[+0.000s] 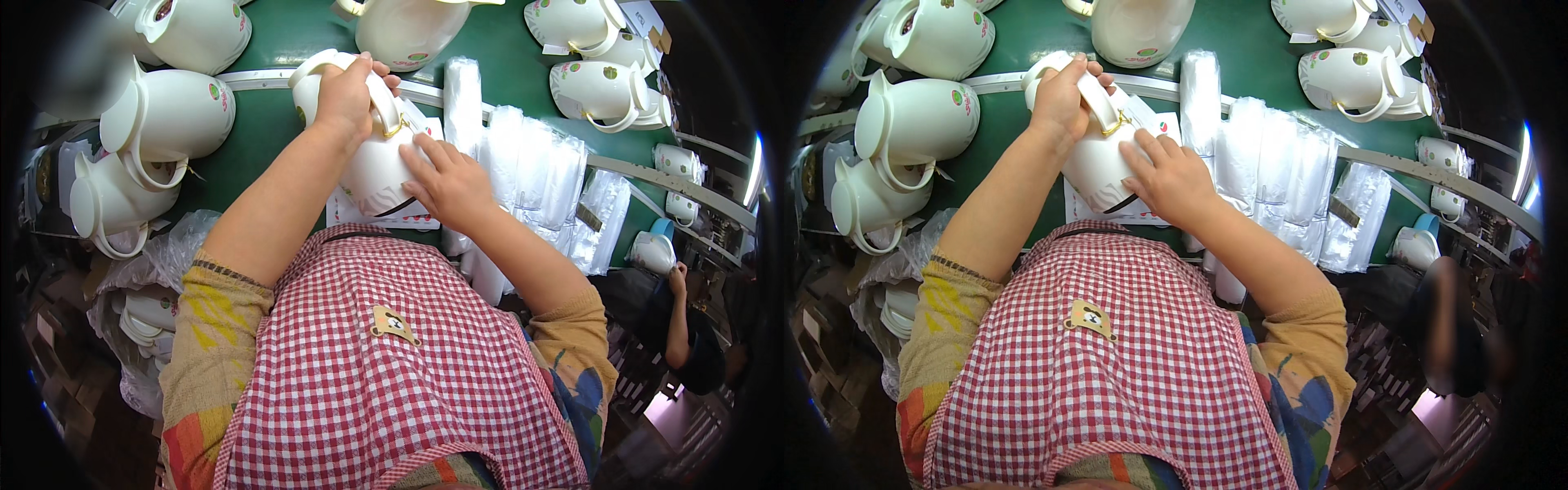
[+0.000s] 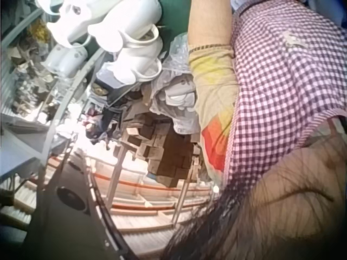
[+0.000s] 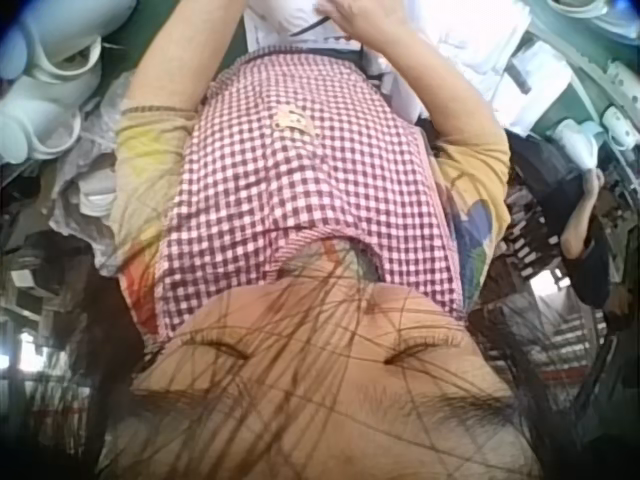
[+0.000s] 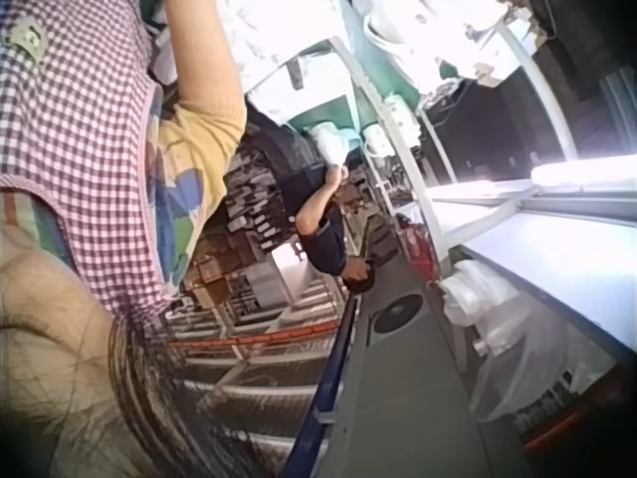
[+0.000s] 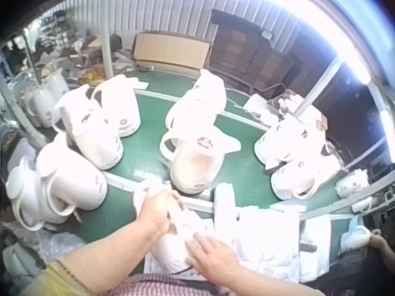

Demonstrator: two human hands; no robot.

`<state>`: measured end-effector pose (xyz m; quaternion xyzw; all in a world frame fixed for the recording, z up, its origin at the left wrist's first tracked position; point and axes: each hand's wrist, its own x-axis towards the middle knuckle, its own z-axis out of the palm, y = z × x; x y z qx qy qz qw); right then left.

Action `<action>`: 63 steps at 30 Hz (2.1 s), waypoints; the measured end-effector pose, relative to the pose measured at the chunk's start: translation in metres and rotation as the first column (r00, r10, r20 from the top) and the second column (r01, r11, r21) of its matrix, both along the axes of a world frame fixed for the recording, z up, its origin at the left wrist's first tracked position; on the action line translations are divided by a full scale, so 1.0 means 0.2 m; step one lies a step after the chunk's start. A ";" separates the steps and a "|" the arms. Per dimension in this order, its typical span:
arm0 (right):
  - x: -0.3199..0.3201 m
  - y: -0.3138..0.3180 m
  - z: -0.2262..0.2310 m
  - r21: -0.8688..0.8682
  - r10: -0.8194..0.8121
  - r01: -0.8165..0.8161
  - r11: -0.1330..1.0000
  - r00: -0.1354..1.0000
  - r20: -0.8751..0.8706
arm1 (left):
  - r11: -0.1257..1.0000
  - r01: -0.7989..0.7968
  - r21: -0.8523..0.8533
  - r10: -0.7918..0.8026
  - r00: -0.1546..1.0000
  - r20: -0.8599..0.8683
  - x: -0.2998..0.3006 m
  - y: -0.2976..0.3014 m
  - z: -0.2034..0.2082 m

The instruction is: The person assembles white plastic pitchers by attaching lids and applying stickers. They handle each pitcher individually, place lids on, and affix small round stickers to the sides before setting them aside on the table.

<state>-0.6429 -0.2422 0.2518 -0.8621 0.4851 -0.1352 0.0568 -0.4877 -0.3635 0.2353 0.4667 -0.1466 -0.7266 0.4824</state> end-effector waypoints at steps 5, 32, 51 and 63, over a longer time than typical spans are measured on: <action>-0.12 0.00 0.02 0.102 -0.360 0.354 0.929 0.812 0.460 | 0.946 0.323 -0.001 -0.322 0.945 -0.053 0.12 0.07 0.14; -1.13 -0.82 -0.28 0.095 -0.449 0.873 0.478 0.149 0.881 | 0.677 0.715 0.173 -0.160 -0.087 0.983 0.51 0.28 -0.48; -0.09 0.03 -0.75 0.495 -0.595 0.373 0.784 0.677 0.432 | 0.518 0.828 0.216 -0.060 -0.216 0.975 -0.12 0.17 -0.61; -0.13 0.02 -0.62 0.197 -0.331 0.268 0.943 0.813 0.479 | 0.386 0.835 0.392 -0.845 0.149 0.514 -0.05 0.04 -0.54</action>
